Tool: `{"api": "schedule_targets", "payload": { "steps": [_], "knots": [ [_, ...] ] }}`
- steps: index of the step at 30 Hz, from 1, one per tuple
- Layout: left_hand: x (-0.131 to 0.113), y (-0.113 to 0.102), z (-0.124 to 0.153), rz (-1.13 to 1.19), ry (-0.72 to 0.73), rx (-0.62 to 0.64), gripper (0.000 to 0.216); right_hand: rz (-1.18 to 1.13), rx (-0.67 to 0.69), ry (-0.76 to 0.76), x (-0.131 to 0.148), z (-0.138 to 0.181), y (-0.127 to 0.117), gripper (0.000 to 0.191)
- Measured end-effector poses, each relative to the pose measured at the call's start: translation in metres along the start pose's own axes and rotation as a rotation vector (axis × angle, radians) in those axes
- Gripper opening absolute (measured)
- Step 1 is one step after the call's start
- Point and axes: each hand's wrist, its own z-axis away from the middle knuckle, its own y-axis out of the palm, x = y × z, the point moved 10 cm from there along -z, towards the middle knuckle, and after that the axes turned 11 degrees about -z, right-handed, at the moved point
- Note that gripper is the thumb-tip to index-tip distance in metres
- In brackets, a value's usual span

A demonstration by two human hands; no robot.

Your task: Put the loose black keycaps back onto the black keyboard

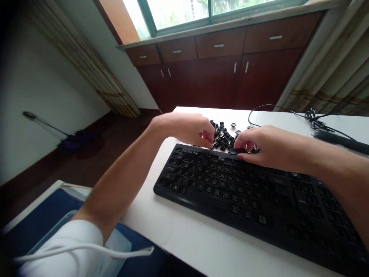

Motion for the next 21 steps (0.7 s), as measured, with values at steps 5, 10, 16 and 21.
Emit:
{"api": "schedule_targets", "payload": {
  "steps": [5,10,16,21],
  "knots": [
    [0.001,0.002,0.005,-0.070,-0.016,0.061,0.028,0.018,-0.061,-0.050,0.007,-0.001,-0.004,0.022],
    [-0.003,0.002,0.006,-0.085,-0.017,0.069,0.028,0.007,-0.096,-0.100,0.017,0.000,-0.003,0.021],
    [-0.011,-0.005,0.005,-0.019,0.092,-0.019,0.031,0.014,-0.162,-0.177,0.034,0.001,-0.008,0.019],
    [-0.017,-0.008,0.003,0.031,0.145,-0.057,0.023,0.012,-0.161,-0.184,0.041,0.002,-0.012,0.019]
  ]
}}
